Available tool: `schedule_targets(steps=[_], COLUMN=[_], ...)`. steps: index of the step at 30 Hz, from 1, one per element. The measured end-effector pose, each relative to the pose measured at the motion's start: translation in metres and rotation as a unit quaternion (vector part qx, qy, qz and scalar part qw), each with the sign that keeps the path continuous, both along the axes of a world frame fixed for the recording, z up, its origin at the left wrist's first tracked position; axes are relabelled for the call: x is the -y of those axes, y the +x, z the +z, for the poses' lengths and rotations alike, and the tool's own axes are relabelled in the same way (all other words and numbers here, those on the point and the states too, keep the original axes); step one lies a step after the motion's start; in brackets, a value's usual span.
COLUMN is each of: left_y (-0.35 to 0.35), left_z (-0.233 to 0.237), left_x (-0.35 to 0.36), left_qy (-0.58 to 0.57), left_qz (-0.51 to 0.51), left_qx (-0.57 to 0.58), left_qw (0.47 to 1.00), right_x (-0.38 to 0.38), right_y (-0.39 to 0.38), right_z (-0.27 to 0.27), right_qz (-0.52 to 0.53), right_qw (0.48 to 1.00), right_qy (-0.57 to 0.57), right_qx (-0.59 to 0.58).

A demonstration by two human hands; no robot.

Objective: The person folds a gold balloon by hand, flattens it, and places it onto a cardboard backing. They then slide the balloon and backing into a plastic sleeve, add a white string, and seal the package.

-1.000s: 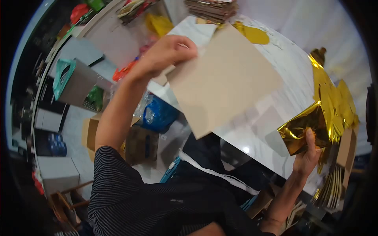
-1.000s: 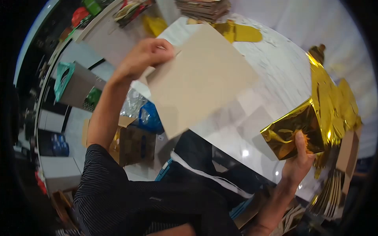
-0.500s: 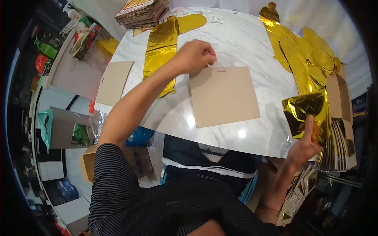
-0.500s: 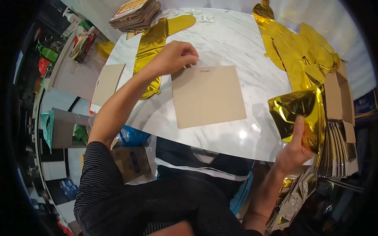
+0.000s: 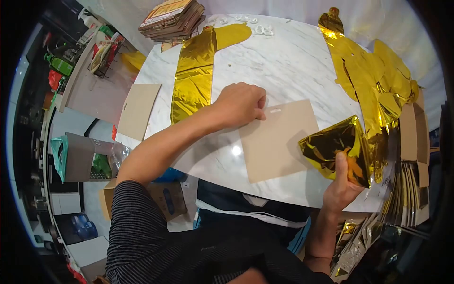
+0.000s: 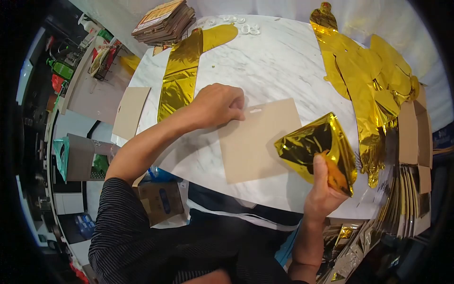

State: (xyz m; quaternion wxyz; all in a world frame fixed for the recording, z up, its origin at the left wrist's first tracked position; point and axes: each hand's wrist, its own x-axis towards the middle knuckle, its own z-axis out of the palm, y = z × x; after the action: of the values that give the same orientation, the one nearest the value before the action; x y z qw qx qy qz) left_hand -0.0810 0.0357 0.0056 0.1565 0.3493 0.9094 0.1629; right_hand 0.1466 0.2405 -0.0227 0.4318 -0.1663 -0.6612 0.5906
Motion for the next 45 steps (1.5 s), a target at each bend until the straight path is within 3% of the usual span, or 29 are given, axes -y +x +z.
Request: schedule_targets(steps=[3,5,8,11,14,21,26,30,37,45], left_y=[-0.018,-0.062,-0.134,-0.192,-0.224,-0.255,-0.265,-0.223,-0.143,-0.02], left_z=[0.008,-0.004,-0.006,-0.011,-0.019,-0.046,-0.029,0.005,0.046,0.044], left_x=[-0.007,-0.01,-0.02,-0.032,-0.046,-0.061,-0.035,0.01,0.063,0.028], left_qy=[-0.001,0.046,0.13,0.143,0.092,0.11,0.136,0.252,0.325,0.271], left_qz=[-0.029,-0.033,0.071,0.151,0.263,0.278,0.269,0.273,0.206,0.135], left_qx=[0.007,-0.06,-0.182,-0.204,-0.146,-0.141,0.042,0.161,0.281,0.339], left_qw=[1.0,0.997,0.972,0.957,0.949,0.944,0.953,0.914,0.879,0.891], right_x=[0.001,0.003,0.002,0.005,0.002,0.004,0.003,0.0,-0.003,-0.012], right_y=[0.004,0.003,0.005,0.007,0.008,0.008,0.008,0.01,0.004,0.002], right_z=[-0.01,-0.007,-0.005,-0.006,-0.01,-0.006,-0.006,-0.008,-0.009,-0.012], right_qz=[0.032,0.037,0.045,0.036,0.023,0.035,0.033,0.04,0.052,0.011], right_qw=[0.998,0.998,0.995,0.993,0.993,0.99,0.991,0.992,0.996,0.997], right_qy=[-0.001,-0.015,-0.042,-0.033,-0.023,-0.031,-0.026,-0.038,-0.03,-0.037], right_qx=[0.047,0.057,0.08,0.105,0.114,0.132,0.13,0.113,0.065,0.065])
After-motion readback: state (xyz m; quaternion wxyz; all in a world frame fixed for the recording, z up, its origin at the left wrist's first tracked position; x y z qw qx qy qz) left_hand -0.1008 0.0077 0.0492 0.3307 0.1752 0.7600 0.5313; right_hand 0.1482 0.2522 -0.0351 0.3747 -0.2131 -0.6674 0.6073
